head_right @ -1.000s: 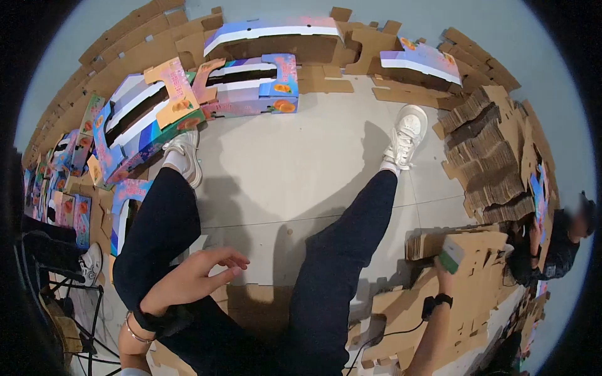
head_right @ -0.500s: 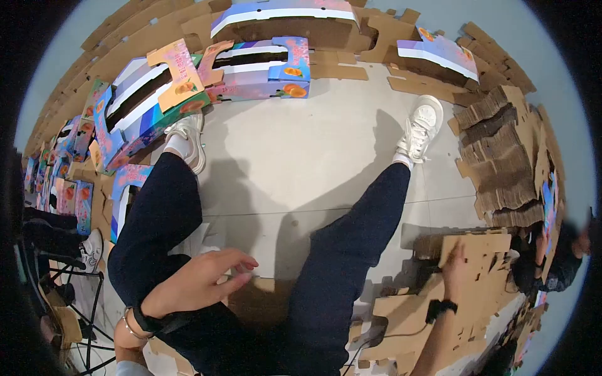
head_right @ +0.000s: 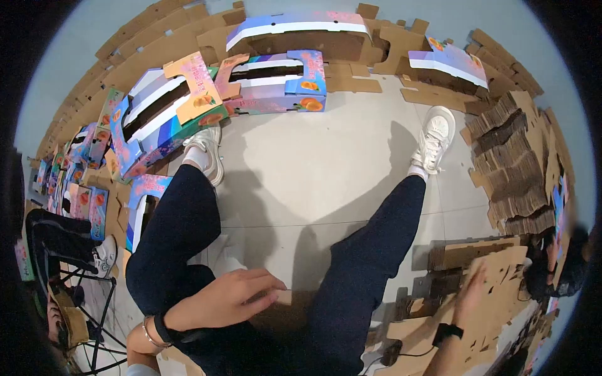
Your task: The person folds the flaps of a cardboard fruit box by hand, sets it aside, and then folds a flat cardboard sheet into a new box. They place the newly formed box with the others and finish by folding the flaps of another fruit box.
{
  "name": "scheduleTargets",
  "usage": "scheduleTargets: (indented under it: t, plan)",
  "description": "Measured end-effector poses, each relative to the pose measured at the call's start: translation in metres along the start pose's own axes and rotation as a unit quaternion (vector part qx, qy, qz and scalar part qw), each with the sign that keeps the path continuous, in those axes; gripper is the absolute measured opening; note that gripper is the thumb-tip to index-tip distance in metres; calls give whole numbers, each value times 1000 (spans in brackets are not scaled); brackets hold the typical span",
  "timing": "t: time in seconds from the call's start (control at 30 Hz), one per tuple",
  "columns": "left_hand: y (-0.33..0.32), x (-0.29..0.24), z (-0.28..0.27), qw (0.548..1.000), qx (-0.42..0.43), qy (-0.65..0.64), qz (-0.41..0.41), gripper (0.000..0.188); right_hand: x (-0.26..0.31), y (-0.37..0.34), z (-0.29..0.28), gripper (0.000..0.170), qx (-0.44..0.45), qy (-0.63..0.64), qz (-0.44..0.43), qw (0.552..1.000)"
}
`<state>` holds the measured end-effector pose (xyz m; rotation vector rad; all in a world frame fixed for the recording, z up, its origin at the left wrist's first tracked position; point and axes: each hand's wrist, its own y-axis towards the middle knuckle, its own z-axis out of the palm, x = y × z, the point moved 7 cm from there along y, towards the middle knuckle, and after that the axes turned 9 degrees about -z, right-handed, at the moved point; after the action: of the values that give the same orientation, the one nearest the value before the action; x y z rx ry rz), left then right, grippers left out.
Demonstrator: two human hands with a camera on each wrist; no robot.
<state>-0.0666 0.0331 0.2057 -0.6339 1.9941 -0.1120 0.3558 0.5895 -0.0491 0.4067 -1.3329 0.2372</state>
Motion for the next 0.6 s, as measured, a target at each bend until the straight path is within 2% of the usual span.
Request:
scheduleTargets:
  t: [0.07,0.1,0.17,0.2,0.23,0.27,0.33,0.37,0.4,0.47,0.5,0.53,0.6]
  plan:
    - [1,-1,1,1000,-4,12,11,22,53,-10,-59,48,135,-147,-18,980]
    - [0,-2,2,999,-10,23,21,23,77,-11,-51,47,201,-222,-24,954]
    - [0,-2,4,1000,4,9,13,21,116,-35,57,50,333,-363,-32,870]
    - [1,-2,2,1000,6,3,5,19,60,-15,54,54,18,-603,190,774]
    - [1,-3,1,1000,-1,5,-5,19,53,-21,115,60,126,-813,63,564]
    - [1,-3,2,1000,-5,2,-4,19,41,-29,161,73,219,-929,-72,290]
    - [2,4,1,999,2,-40,-23,20,29,-29,162,80,92,-838,-101,528]
    - [2,4,-1,999,-2,-39,-27,20,29,-28,154,78,117,-808,-42,575]
    - [2,3,1,999,6,-13,-31,20,39,-24,151,78,121,-808,-43,575]
    - [3,1,6,999,19,11,-35,20,62,-16,134,77,120,-768,-90,622]
    - [3,-4,6,999,7,35,-7,22,83,-20,130,67,108,-740,-123,653]
    - [3,-8,7,998,-5,57,22,23,93,-25,129,67,108,-742,-121,651]
    - [3,-9,10,999,9,47,26,23,108,-49,139,64,127,-699,-128,692]
